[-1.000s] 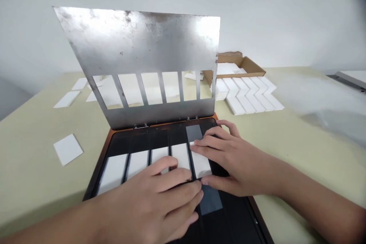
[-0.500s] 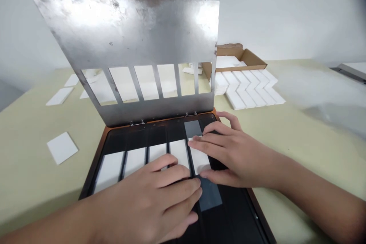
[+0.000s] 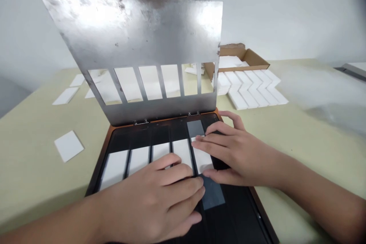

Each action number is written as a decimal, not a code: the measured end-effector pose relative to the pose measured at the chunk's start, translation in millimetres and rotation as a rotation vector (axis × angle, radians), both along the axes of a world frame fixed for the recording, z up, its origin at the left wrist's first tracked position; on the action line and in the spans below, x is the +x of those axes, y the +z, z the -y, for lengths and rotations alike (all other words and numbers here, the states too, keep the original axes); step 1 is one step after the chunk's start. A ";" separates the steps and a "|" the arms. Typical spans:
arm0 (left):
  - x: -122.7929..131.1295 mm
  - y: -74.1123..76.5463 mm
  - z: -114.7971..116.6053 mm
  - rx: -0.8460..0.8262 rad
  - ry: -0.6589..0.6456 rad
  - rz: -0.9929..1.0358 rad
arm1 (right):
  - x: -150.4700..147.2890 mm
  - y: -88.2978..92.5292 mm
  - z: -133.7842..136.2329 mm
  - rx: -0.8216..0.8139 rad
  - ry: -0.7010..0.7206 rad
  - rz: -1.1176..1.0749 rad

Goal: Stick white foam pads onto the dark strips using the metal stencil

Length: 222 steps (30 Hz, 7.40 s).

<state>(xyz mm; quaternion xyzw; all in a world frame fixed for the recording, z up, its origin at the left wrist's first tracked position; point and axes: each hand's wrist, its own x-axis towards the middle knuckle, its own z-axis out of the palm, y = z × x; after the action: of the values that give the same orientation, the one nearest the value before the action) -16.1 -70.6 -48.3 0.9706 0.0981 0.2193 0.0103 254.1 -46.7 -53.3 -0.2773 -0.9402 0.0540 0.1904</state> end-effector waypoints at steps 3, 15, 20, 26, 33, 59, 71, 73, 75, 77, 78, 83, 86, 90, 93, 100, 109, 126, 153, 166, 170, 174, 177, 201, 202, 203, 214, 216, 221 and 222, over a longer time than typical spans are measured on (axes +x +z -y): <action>-0.8 -0.1 1.1 0.003 0.001 0.000 | 0.2 -0.5 0.4 -0.006 0.001 0.010; 1.3 1.2 0.1 -0.016 0.001 0.030 | -0.8 -1.9 -0.6 0.109 0.037 0.001; 2.6 1.4 0.4 -0.019 0.012 0.016 | -1.0 -3.7 -1.2 0.127 0.040 -0.001; 0.7 -0.1 -1.2 -0.019 -0.004 0.012 | -2.5 -4.8 -2.4 0.143 0.037 -0.010; -1.4 -0.5 0.2 -0.018 -0.009 0.006 | -1.8 -5.4 -2.8 0.155 0.035 -0.028; 0.5 0.1 0.7 -0.019 -0.003 0.012 | 0.9 -1.5 -0.3 0.102 0.023 0.010; 1.4 -0.5 0.9 -0.007 0.002 0.002 | 0.9 2.7 0.5 -0.006 0.056 0.000; 1.2 0.4 1.0 0.007 0.019 0.003 | 0.7 1.5 -0.1 -0.023 0.051 0.008; -0.2 2.2 0.3 0.027 0.044 0.008 | 1.2 1.3 -0.5 -0.041 0.048 0.013; -2.3 4.3 -0.5 0.053 0.055 0.017 | 1.9 1.3 -1.0 -0.059 0.048 0.009; -3.3 5.2 -0.6 0.062 0.047 0.025 | 2.0 1.2 -1.4 -0.068 0.048 0.004; -2.9 5.5 2.2 0.080 -0.101 -0.006 | -1.2 -2.0 -3.7 -0.084 0.010 -0.034; 0.0 2.7 3.0 0.025 -0.001 -0.100 | -3.7 -4.0 -5.0 -0.082 -0.013 -0.061; 0.2 0.0 1.9 -0.020 0.098 -0.114 | -3.2 -3.3 -5.6 -0.111 -0.034 -0.085; -1.6 -1.2 2.4 -0.045 0.149 -0.106 | -1.2 -1.1 -5.4 -0.147 -0.032 -0.102; -1.4 -4.9 4.4 -0.080 0.201 -0.086 | 1.6 -0.5 -6.5 -0.151 -0.020 -0.075; -2.5 -3.7 2.0 -0.019 0.283 -0.022 | 2.2 -1.4 -6.6 -0.165 -0.016 -0.074; -2.7 -2.8 3.3 -0.003 0.117 -0.141 | -2.2 -1.7 -6.6 -0.172 -0.052 -0.058; -1.2 -3.9 4.0 0.010 0.237 -0.007 | -1.1 -3.0 -7.4 -0.243 -0.049 -0.077; 0.4 -7.1 4.2 -0.032 0.289 -0.038 | -6.2 -10.4 -7.7 -0.196 -0.092 -0.148; 0.5 -5.7 4.1 -0.034 0.300 -0.036 | -8.0 -12.0 -7.8 -0.187 -0.090 -0.176; 0.0 -4.4 4.2 -0.029 0.290 -0.047 | -12.5 -15.1 -7.8 -0.153 -0.222 -0.091; -0.5 -4.4 3.7 -0.021 0.278 -0.040 | -15.2 -17.5 -7.4 -0.117 -0.318 -0.016; -3.9 -3.4 0.8 -0.115 0.295 -0.099 | -11.3 -24.4 -5.8 -0.008 -0.142 -0.275; -4.1 -3.0 0.3 -0.118 0.291 -0.099 | -11.4 -23.7 -5.9 0.007 -0.132 -0.272; -4.1 -2.6 -0.1 -0.122 0.290 -0.096 | -11.5 -22.9 -5.9 0.017 -0.120 -0.269; -2.7 0.3 -1.3 -0.126 0.289 -0.094 | -11.5 -22.0 -4.9 0.016 -0.095 -0.290; -3.1 0.3 -1.0 -0.116 0.290 -0.088 | -11.0 -23.9 -4.8 0.014 -0.098 -0.290; -4.5 -2.6 -0.6 -0.103 0.288 -0.090 | -10.5 -24.9 -5.0 0.010 -0.090 -0.255; -4.7 -3.3 -0.8 -0.099 0.287 -0.100 | -10.5 -23.6 -4.6 0.008 -0.086 -0.249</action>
<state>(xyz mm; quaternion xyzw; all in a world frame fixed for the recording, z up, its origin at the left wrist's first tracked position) -20.9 -69.8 -51.6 0.9547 0.2469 0.1646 0.0220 243.6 -42.0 -76.9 -0.3077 -0.8968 0.0759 0.3087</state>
